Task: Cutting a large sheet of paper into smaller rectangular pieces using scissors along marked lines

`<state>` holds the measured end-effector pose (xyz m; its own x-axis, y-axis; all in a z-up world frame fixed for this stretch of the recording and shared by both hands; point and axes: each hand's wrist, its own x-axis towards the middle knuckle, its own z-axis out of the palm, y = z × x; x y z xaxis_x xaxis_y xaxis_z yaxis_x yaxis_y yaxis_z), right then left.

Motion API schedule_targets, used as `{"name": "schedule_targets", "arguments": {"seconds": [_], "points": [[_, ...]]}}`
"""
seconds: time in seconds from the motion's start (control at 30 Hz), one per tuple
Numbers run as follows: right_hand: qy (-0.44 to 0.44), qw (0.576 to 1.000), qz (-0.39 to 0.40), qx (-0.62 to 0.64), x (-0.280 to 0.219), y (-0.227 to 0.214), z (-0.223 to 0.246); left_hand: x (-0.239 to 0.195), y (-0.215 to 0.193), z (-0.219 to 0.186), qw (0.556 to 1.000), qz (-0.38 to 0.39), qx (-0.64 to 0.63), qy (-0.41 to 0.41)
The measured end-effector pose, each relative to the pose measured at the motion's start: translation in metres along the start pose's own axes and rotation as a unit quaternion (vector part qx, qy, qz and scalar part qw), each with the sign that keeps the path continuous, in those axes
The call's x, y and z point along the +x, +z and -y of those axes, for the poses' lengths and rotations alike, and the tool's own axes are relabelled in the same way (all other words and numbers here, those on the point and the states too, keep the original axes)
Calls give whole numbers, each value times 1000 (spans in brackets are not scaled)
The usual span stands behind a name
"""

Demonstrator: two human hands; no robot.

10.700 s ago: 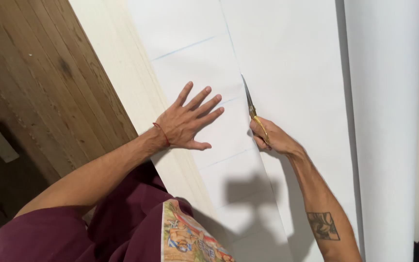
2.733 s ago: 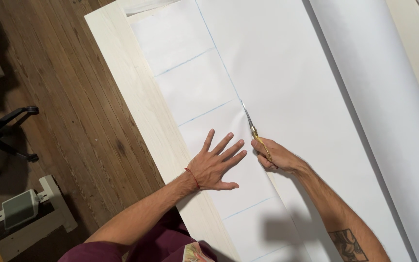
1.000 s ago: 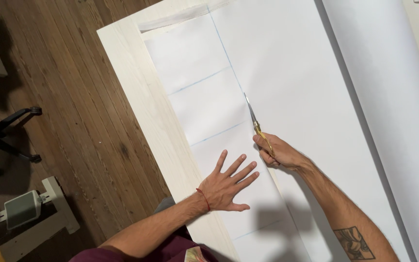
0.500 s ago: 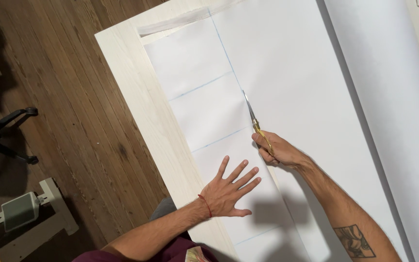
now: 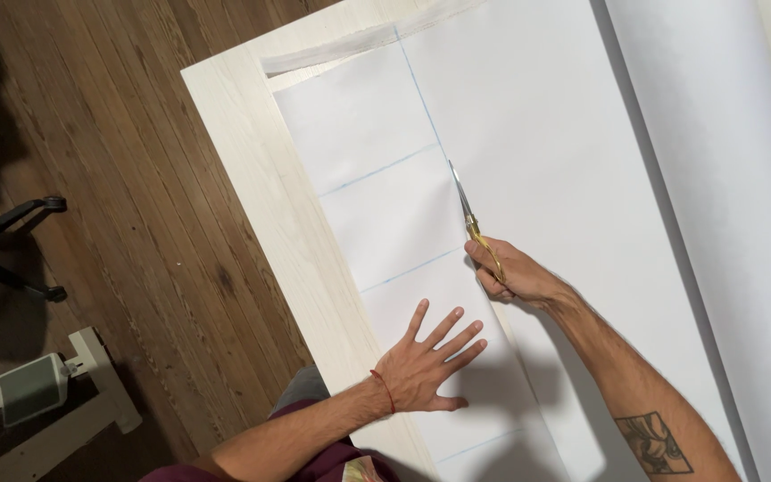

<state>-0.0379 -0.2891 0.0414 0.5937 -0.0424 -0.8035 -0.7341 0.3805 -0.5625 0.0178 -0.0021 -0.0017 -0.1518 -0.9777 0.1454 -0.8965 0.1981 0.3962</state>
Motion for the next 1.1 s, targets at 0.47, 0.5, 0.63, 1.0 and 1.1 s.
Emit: {"name": "schedule_targets", "arguments": {"seconds": [0.47,0.5,0.63,1.0,1.1], "points": [[2,1000,1,-2,14,-2,22,0,6,3,1000,25,13,-1],[2,1000,0,-8,14,-1,27,0,7,4,1000,26,6,-3],[9,1000,-6,12,19,0,29,-1,6,3,999,34,10,-6],[-1,1000,-1,5,27,1,53,0,2,5,999,36,9,-4],[8,1000,-10,4,33,-1,55,0,5,6,999,40,-4,-4]]}}
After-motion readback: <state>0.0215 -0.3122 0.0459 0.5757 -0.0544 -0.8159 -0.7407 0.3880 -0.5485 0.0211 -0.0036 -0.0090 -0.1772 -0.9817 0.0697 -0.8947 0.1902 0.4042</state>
